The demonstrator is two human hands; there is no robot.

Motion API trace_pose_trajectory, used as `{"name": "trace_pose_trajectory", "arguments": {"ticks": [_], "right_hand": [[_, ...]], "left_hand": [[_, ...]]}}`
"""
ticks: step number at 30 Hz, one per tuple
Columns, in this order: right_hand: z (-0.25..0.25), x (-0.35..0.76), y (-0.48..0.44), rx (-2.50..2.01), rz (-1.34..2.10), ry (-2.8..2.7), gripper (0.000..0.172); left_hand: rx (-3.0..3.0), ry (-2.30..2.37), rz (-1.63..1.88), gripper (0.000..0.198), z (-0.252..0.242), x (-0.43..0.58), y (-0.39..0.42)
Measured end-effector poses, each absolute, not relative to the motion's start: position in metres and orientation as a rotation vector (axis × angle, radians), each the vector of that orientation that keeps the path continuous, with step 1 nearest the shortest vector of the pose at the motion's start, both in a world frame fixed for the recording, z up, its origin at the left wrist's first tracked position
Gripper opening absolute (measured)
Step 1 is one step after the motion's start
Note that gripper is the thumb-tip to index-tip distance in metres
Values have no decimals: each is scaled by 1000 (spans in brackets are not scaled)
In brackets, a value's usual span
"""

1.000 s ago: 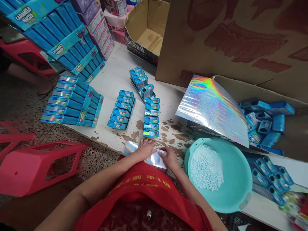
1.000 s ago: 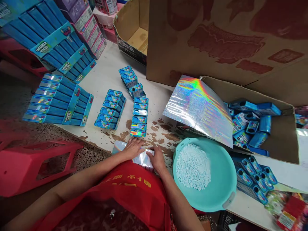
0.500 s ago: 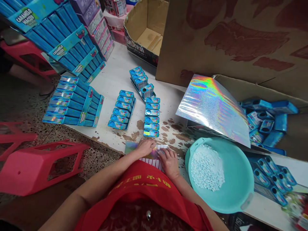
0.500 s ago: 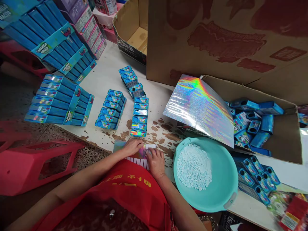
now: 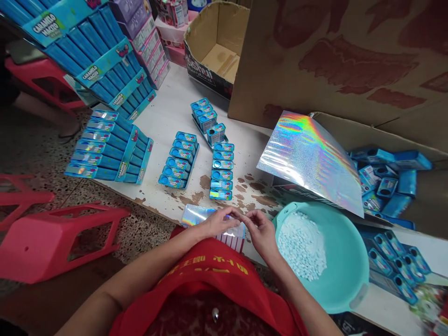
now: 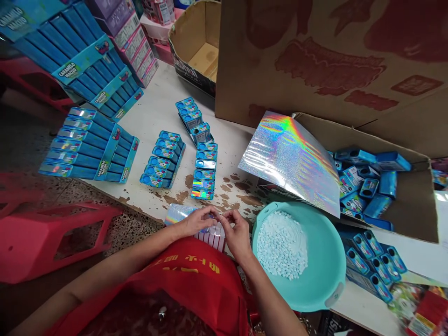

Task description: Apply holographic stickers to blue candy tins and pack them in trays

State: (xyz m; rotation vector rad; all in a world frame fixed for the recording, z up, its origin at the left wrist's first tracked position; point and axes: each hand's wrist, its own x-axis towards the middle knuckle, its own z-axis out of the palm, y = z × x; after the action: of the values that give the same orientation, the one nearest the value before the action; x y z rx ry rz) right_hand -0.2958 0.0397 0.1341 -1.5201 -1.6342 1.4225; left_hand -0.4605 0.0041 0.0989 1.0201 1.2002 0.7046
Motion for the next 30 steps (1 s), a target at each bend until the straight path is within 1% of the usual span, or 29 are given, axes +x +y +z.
{"name": "trace_pose_trajectory", "arguments": {"ticks": [2,4,8,11,15,17,19,23,27,28,30], "right_hand": [[130,-305,45,-1541,1430,-1534,27],[123,-319,51,-1552,1393,-1455,27],[107,-362,73,-1559,1202,-1436,26],[94,-394,95,-1593,1047,-1496,23],[79,-413,116,-1654,904,-1554,15],[74,-413,120,-1675,901,-1562,11],[70,-410,121,-1684,912,-1553,10],[69,-406,120,-1681,1022,-1478,25],[70,-408,124,-1799,1020,-1490,41],[71,-408,126,-1826,1022,-1488,42],[72,-406,128,-1818,1089,-1458,38]], "left_hand": [[927,1257,651,21,103,-464,7],[947,1365,630,21,108,-476,14],[1228,1638,611,19,125,-520,39],[1372,1772,571,18,130,-549,62],[1445,1803,591,12,108,-564,84],[1344,1726,695,7,91,-562,86],[1173,1623,828,7,76,-559,84],[1014,1558,959,13,61,-558,81],[1034,1735,816,10,57,-561,82],[1034,1803,763,9,57,-561,82],[1038,1909,692,7,57,-559,79]]}}
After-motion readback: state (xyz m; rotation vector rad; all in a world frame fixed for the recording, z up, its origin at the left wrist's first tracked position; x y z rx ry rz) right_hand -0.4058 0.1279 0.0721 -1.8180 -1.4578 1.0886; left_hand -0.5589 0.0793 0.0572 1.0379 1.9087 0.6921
